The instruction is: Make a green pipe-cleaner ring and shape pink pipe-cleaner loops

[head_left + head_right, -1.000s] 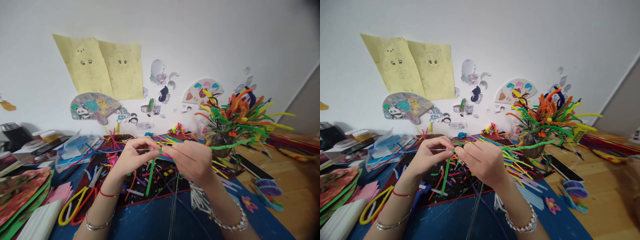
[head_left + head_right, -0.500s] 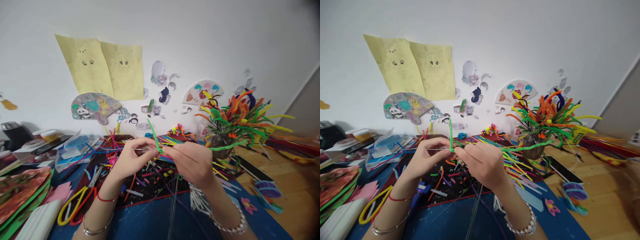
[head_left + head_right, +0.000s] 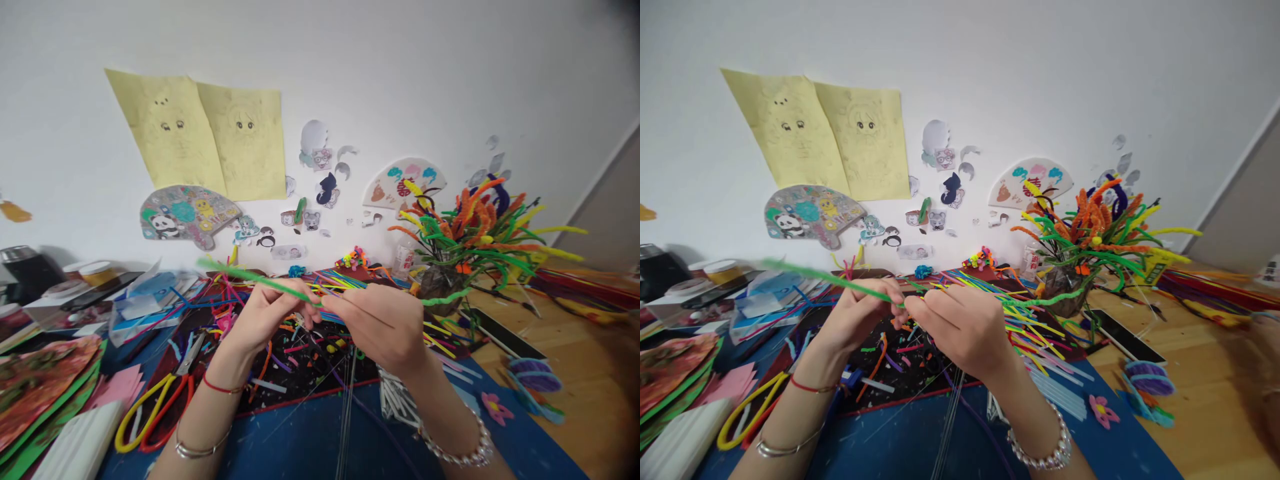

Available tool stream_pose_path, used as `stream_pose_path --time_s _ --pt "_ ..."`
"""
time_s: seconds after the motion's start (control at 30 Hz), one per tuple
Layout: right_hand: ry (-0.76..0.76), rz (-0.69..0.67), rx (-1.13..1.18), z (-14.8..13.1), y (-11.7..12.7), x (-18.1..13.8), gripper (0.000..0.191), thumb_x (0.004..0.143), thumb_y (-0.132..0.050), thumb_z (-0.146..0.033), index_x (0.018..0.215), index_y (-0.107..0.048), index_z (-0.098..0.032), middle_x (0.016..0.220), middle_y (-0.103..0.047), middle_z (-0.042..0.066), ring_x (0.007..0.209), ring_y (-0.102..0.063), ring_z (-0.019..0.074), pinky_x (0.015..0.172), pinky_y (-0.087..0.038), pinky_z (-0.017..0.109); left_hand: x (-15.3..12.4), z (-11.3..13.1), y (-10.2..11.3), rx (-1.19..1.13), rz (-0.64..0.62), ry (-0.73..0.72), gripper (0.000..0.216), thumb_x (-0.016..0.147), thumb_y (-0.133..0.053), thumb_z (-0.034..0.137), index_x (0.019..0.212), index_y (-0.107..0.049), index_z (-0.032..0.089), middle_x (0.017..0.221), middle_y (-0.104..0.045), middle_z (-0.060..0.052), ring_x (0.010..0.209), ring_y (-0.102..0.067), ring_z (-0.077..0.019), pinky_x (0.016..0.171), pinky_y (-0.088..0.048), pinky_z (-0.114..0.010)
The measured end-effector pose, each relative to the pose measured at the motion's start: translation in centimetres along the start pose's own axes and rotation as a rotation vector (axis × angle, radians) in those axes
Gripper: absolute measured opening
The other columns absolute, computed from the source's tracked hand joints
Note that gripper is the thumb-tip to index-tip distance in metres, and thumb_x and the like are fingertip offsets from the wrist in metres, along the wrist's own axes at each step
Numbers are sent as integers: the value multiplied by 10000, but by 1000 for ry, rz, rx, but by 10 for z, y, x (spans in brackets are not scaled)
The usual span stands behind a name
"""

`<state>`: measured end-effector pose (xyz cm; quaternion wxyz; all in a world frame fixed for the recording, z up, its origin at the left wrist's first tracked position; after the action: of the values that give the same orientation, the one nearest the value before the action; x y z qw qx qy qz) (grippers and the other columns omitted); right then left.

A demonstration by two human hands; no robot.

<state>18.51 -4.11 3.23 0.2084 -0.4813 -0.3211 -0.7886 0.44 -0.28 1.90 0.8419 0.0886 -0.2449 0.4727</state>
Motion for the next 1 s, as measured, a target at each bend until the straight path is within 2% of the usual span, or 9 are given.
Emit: stream_pose_path --time_s 0.1,0.17,0.23,0.33,0.43,0.6,0.77,0.9,1.0 --pt "3 -35 -13 0 -2 -2 159 912 -506 -114 951 -644 -183 686 -637 -13 635 -526 111 581 -369 280 3 -6 -2 -45 80 124 263 743 -719 406 707 -700 146 565 -638 -21 513 -605 -143 482 -484 -249" --pt "16 -42 -14 -1 -4 -3 164 916 -500 -114 956 -645 -179 678 -628 -14 621 -513 110 567 -361 280 4 -6 -3 -35 120 145 279 699 -755 400 638 -664 144 529 -622 -9 474 -582 -129 475 -470 -245" --pt "30 -37 -17 -1 -4 -3 168 920 -493 -112 955 -646 -173 665 -623 -16 597 -492 109 551 -348 281 4 -5 -2 -18 104 143 278 675 -779 372 611 -631 146 522 -618 0 466 -574 -115 494 -459 -237" --pt "26 -32 -19 0 -3 -2 165 926 -492 -121 957 -647 -168 659 -625 -13 596 -489 110 553 -339 282 3 -2 1 39 55 176 243 655 -800 327 690 -637 149 538 -620 15 480 -567 -94 515 -434 -212" --pt "22 -28 -19 0 -2 -1 170 931 -483 -128 946 -648 -167 654 -627 -13 597 -490 109 553 -335 281 2 3 4 160 82 203 233 634 -807 286 709 -635 148 548 -594 31 477 -521 -73 485 -394 -188" --pt "48 -47 -39 -1 -4 -1 173 926 -489 -122 944 -655 -168 674 -645 -18 579 -471 105 534 -323 279 -2 18 1 453 113 120 143 677 -751 214 664 -626 145 569 -563 28 501 -475 -65 489 -382 -184" --pt "49 -49 -78 1 -8 -1 179 937 -482 -143 940 -660 -161 655 -633 -10 577 -466 114 534 -322 287 -4 21 -2 680 244 33 171 708 -738 288 667 -635 158 409 -438 78 357 -355 -41 367 -275 -172" --pt "44 -66 -120 3 -12 -3 176 917 -496 -111 949 -663 -158 660 -631 -8 566 -448 114 528 -301 292 -3 13 -3 663 237 77 180 764 -691 324 745 -603 168 516 -594 29 420 -558 -85 420 -424 -173" --pt "48 -80 -130 4 -14 -5 177 907 -502 -98 971 -659 -148 674 -631 -1 571 -454 113 534 -303 291 -2 11 -3 623 202 129 202 780 -677 331 750 -551 176 499 -602 30 424 -589 -100 428 -448 -171"
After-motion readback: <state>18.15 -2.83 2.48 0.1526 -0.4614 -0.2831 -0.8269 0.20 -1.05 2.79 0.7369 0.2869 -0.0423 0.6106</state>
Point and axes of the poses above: each hand's wrist, its own x-axis towards the middle knuckle, its own y-axis out of the back of the hand, z = x × y, the point moved 2 cm from there along x, towards the middle knuckle
